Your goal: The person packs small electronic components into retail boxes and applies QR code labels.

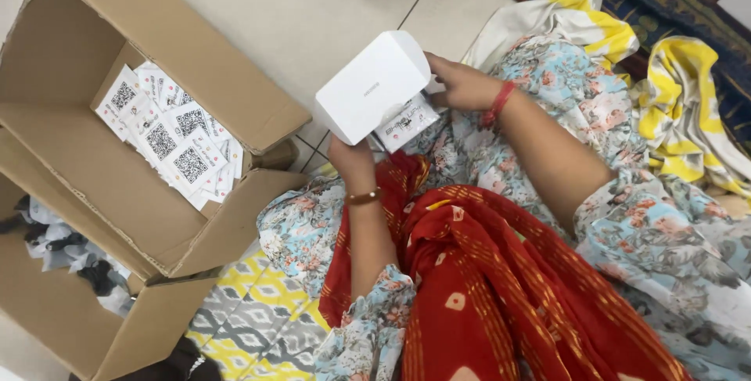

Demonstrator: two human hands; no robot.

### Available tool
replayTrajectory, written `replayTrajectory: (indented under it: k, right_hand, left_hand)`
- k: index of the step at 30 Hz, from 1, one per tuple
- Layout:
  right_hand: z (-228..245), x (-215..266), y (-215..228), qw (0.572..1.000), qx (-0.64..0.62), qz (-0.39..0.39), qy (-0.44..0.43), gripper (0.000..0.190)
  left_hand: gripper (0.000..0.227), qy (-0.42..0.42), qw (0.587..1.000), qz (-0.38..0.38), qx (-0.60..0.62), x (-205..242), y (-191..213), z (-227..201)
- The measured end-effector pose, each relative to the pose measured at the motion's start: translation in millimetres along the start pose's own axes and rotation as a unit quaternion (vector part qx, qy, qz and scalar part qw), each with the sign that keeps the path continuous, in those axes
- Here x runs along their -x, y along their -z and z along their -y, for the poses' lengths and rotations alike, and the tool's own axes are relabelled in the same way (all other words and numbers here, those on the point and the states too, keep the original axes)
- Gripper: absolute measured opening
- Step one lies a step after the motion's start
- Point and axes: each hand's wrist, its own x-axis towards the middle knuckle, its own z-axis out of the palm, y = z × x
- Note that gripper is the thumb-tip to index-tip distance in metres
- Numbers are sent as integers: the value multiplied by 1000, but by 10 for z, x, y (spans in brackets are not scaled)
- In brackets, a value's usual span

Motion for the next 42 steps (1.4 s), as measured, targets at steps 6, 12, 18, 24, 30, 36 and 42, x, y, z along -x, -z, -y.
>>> replayTrajectory:
  k: [6,12,18,24,30,36,42]
  right_hand:
    - [-38,-94,-265,966,229,-97,68,41]
    - [-104,-110,-212,952,259,-138,84,35]
    - [-173,-116,-221,941,312,-107,76,24]
    - [-166,-84,-162,942,301,-96,108,29]
    - [-316,-61,206,976,160,-128,-69,39]
    - [96,86,152,930,135,-327,104,35]
    - [534,182,-347,884,360,-177,241,33]
  left_hand:
    - [21,-58,992,75,-79,-221,257,-136]
    - [22,-112,986,86,-89,-211,55,326]
    - [22,-107,983,94,-117,-62,-64,348]
    - [30,-166,978,101,-72,148,-184,243]
    - [34,-96,981,169,-31,335,-186,394]
    - [46,-126,984,106,-68,596,-383,449]
    - [50,-207,974,36,-79,465,-712,768]
